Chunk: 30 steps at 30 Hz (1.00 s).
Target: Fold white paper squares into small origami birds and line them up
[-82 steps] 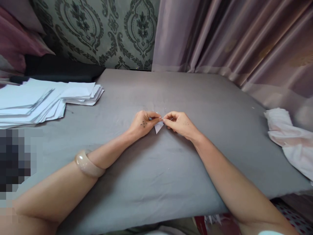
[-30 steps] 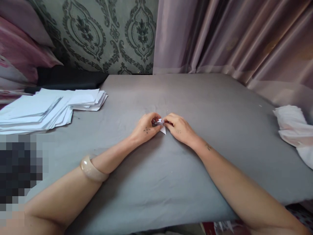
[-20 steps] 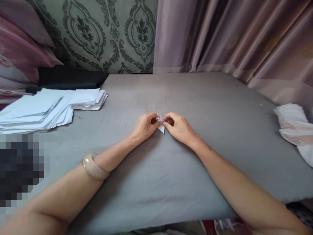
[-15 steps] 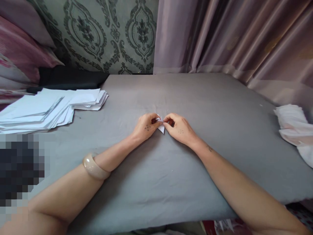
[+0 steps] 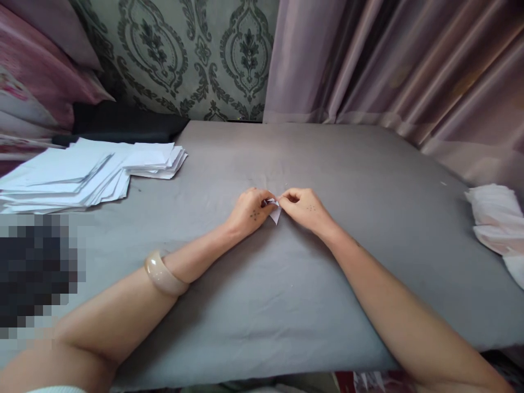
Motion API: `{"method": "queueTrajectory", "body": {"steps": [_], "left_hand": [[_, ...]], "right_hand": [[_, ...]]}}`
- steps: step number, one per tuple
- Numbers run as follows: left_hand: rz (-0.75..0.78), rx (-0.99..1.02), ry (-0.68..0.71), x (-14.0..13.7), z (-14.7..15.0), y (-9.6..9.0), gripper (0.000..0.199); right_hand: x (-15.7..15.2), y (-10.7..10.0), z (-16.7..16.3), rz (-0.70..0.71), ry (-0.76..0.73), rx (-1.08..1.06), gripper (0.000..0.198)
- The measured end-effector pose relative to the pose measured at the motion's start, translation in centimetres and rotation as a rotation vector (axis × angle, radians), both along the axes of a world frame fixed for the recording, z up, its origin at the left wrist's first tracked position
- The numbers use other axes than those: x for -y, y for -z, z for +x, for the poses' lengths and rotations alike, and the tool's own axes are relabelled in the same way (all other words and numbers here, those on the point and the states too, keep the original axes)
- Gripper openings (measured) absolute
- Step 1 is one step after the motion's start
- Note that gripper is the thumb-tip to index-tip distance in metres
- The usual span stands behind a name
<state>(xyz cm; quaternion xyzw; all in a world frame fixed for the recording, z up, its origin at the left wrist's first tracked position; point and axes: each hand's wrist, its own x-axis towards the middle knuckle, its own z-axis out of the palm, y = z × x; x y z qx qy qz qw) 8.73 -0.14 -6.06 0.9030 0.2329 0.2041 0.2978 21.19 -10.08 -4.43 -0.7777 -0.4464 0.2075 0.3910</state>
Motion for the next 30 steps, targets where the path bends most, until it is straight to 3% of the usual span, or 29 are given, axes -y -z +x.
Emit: {"method": "queueTrajectory", "body": {"steps": [12, 17, 26, 30], "left_hand": [[-0.004, 0.011, 0.017, 0.0, -0.2, -0.1, 0.016], [-0.05, 0.055, 0.026, -0.2, -0.1, 0.3, 0.015], [-0.14, 0.07, -0.005, 0.1, 0.0, 0.4, 0.018], [-0.122, 0.115, -0.125, -0.3, 0.1, 0.4, 0.018]], "right_hand": [[0.3, -0.1, 0.8, -0.151, 0.002, -0.235, 0.018], [0.1, -0.5, 1.0, -0.222, 0.077, -0.356, 0.015], [0.0, -0.4, 0.9, -0.201, 0.085, -0.42, 0.027], [0.1, 0.0, 0.9, -0.114, 0.131, -0.453, 0.026]]}}
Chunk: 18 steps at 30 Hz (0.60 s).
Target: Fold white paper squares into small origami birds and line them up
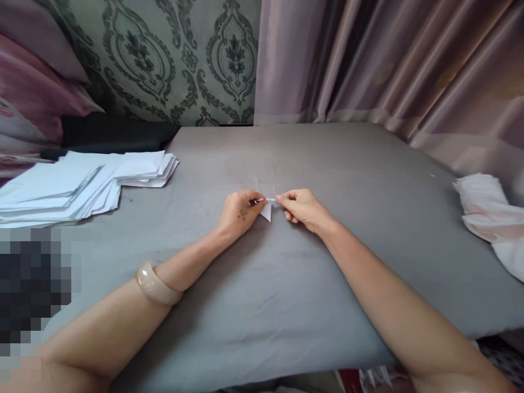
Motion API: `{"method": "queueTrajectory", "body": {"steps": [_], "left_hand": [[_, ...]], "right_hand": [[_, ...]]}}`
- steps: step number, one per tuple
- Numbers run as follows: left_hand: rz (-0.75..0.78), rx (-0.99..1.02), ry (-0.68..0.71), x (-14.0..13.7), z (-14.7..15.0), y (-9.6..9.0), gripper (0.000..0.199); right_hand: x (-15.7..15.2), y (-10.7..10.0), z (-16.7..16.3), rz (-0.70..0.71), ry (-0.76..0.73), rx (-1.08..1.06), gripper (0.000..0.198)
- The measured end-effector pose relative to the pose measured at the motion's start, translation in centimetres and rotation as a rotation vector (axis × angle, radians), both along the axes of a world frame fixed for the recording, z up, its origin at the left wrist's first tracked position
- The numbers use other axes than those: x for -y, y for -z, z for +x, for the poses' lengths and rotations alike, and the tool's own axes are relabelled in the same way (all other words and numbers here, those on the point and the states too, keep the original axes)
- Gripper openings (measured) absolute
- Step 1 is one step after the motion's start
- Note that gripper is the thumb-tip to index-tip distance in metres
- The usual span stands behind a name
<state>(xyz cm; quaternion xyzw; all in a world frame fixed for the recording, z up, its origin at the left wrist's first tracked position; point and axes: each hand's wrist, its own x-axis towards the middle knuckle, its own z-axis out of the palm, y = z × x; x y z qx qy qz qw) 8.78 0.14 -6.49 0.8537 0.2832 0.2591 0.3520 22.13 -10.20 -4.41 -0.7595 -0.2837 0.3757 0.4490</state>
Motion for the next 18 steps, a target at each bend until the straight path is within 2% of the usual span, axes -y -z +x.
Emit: {"method": "queueTrajectory", "body": {"steps": [3, 5, 8, 12, 18], "left_hand": [[-0.002, 0.05, -0.159, -0.9, 0.0, 0.1, 0.02], [-0.017, 0.033, -0.208, -1.4, 0.0, 0.3, 0.021], [0.017, -0.058, -0.209, -1.8, -0.1, 0.5, 0.023], [0.126, -0.119, -0.307, -1.8, -0.5, 0.7, 0.035], [0.105, -0.188, -0.268, -2.2, -1.1, 0.6, 0.026]], "right_hand": [[0.2, 0.2, 0.0, 0.044, 0.039, -0.036, 0.024], [0.4, 0.3, -0.1, 0.051, 0.028, -0.023, 0.022], [0.6, 0.3, -0.4, 0.053, 0.007, 0.021, 0.02], [1.0, -0.1, -0.5, 0.063, -0.037, 0.025, 0.018], [1.8, -0.1, -0.1, 0.045, -0.094, 0.102, 0.016]]}}
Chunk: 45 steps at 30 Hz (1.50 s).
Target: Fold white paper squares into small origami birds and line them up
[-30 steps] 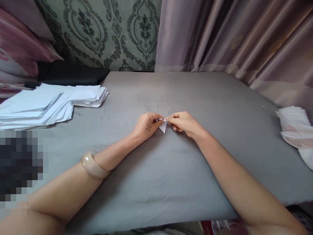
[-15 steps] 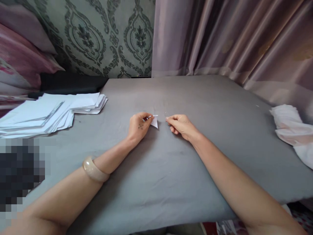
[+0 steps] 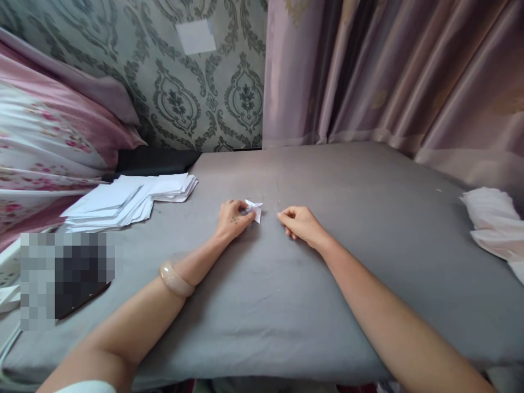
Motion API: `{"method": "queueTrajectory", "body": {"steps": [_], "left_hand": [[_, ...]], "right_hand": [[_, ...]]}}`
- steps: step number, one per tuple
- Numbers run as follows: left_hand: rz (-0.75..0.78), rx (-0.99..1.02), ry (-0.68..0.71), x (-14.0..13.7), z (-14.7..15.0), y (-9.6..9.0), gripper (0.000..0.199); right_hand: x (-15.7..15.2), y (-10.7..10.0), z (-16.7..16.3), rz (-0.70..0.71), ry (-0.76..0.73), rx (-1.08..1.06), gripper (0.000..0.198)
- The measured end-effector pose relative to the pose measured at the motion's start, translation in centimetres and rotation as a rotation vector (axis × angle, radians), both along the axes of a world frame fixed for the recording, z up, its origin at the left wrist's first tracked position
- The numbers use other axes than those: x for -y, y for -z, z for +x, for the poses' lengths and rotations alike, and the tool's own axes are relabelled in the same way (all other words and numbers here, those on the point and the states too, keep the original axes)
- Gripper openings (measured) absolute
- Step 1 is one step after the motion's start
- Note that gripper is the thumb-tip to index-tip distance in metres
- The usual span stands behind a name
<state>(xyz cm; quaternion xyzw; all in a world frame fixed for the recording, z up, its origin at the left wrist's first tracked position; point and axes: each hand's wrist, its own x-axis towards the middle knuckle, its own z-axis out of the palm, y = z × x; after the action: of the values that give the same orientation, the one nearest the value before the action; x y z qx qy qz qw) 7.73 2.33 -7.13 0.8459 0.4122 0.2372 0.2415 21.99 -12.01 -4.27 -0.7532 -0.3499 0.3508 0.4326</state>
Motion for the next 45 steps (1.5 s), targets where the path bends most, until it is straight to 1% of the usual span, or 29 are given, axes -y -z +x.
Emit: {"method": "queueTrajectory", "body": {"steps": [3, 5, 7, 10, 12, 14, 16, 18, 20, 24, 27, 31, 35, 39, 42, 45], "left_hand": [[-0.019, -0.008, -0.006, 0.2, 0.5, -0.3, 0.022], [-0.035, -0.003, -0.006, 0.9, 0.9, -0.5, 0.025], [-0.075, 0.007, 0.027, 1.8, 1.3, -0.8, 0.032], [-0.182, 0.045, 0.063, 2.6, 1.3, -1.1, 0.038], [-0.182, 0.078, 0.059, 2.3, 0.9, -1.3, 0.034], [-0.085, 0.088, 0.055, 1.4, 0.6, -1.4, 0.034], [0.015, 0.031, 0.079, 0.4, 0.3, -1.3, 0.039], [0.043, -0.044, 0.146, -0.3, 0.3, -1.0, 0.043], [0.064, -0.075, 0.2, -0.6, 0.5, -0.7, 0.043], [0.151, -0.083, 0.244, 0.0, 0.6, -0.4, 0.039], [0.124, -0.089, 0.251, 0.5, 0.5, -0.7, 0.037], [0.099, -0.075, 0.275, 0.9, 0.4, -1.1, 0.034], [0.064, -0.034, 0.209, 0.7, 0.5, -1.0, 0.032], [-0.019, 0.031, 0.12, -0.1, 0.3, -0.8, 0.032], [-0.048, 0.075, 0.078, -0.6, 0.2, -0.7, 0.033], [-0.103, 0.116, 0.067, -0.6, 0.2, -0.7, 0.031]], "right_hand": [[0.0, 0.6, -0.1, 0.054, -0.026, 0.161, 0.015], [-0.2, 1.1, -0.2, 0.13, -0.042, 0.318, 0.015], [-0.2, 1.6, -0.4, 0.18, -0.059, 0.455, 0.016], [-0.1, 1.9, -0.5, 0.169, -0.095, 0.603, 0.023], [0.2, 2.0, -0.6, 0.138, -0.113, 0.668, 0.026], [0.3, 1.9, -0.8, 0.115, -0.114, 0.698, 0.027], [0.4, 1.9, -1.0, 0.11, -0.108, 0.713, 0.027], [0.3, 1.8, -1.4, 0.105, -0.111, 0.732, 0.027], [0.1, 1.8, -1.7, 0.087, -0.119, 0.763, 0.028], [-0.3, 1.6, -2.2, 0.032, -0.12, 0.834, 0.026], [-0.7, 1.5, -2.7, -0.001, -0.091, 0.867, 0.027], [-1.5, 1.2, -3.5, -0.071, -0.021, 0.884, 0.035], [-2.7, 0.8, -4.3, -0.147, 0.048, 0.906, 0.038], [-4.0, 0.6, -4.7, -0.184, 0.08, 0.925, 0.029], [-4.5, 0.5, -4.7, -0.204, 0.073, 0.962, 0.026], [-4.7, 0.5, -4.4, -0.209, 0.042, 0.975, 0.027]]}}
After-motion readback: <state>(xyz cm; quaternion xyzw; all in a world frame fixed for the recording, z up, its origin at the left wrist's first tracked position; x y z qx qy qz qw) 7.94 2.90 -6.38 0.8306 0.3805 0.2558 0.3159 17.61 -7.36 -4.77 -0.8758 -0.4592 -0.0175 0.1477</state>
